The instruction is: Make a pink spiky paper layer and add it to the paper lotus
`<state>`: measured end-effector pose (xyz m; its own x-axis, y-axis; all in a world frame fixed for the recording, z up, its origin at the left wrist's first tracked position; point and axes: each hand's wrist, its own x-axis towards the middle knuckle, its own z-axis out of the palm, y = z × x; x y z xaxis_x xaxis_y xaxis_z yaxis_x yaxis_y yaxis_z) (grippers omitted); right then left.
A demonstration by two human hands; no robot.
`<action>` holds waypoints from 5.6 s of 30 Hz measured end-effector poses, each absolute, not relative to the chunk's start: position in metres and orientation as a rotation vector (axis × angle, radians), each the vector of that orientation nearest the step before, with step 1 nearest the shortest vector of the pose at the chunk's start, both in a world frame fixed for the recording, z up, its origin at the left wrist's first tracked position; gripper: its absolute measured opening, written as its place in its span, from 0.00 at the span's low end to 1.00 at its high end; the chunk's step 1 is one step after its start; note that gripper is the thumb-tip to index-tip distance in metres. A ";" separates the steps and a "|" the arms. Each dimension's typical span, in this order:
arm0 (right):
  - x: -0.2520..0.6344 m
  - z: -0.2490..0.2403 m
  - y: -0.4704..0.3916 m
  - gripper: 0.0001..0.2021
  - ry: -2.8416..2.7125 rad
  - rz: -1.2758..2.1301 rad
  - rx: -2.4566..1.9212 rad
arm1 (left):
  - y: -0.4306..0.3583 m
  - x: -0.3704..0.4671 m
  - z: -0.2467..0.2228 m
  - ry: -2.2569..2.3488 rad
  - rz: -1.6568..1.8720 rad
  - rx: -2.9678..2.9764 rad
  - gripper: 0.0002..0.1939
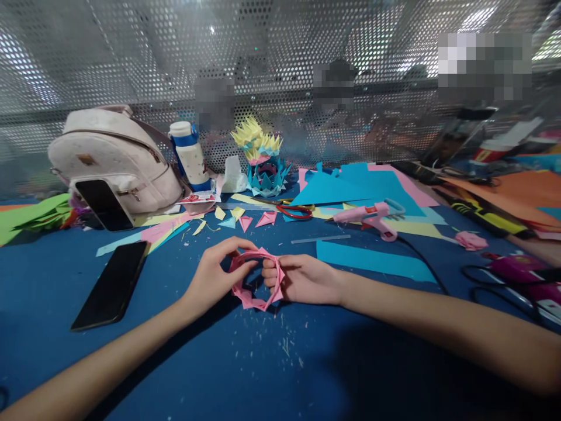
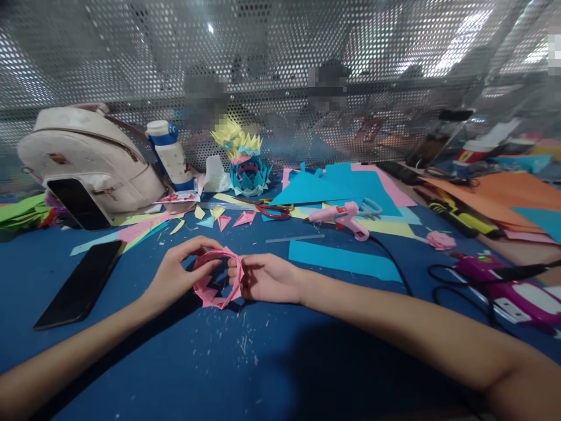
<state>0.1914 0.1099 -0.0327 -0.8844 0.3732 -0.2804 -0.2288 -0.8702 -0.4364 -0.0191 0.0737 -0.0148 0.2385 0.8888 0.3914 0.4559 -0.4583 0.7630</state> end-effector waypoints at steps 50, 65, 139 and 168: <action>0.198 -0.025 0.114 0.12 -2.445 0.548 -0.806 | 0.062 0.001 -0.030 1.162 1.081 1.076 0.21; 0.191 -0.017 0.115 0.02 -1.938 1.080 -0.977 | 0.062 0.002 -0.030 1.176 1.109 1.155 0.18; 0.190 -0.010 0.111 0.08 -1.949 0.990 -0.858 | 0.058 0.003 -0.029 1.138 1.080 1.336 0.21; 0.188 0.001 0.102 0.14 -1.656 1.858 -0.888 | 0.070 -0.048 0.023 0.633 1.346 3.720 0.04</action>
<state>0.1878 0.1020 0.0013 -0.6662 0.7318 -0.1438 0.0592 -0.1404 -0.9883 -0.0481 0.0701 0.0230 0.7727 -0.0135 0.6346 0.4975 -0.6080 -0.6187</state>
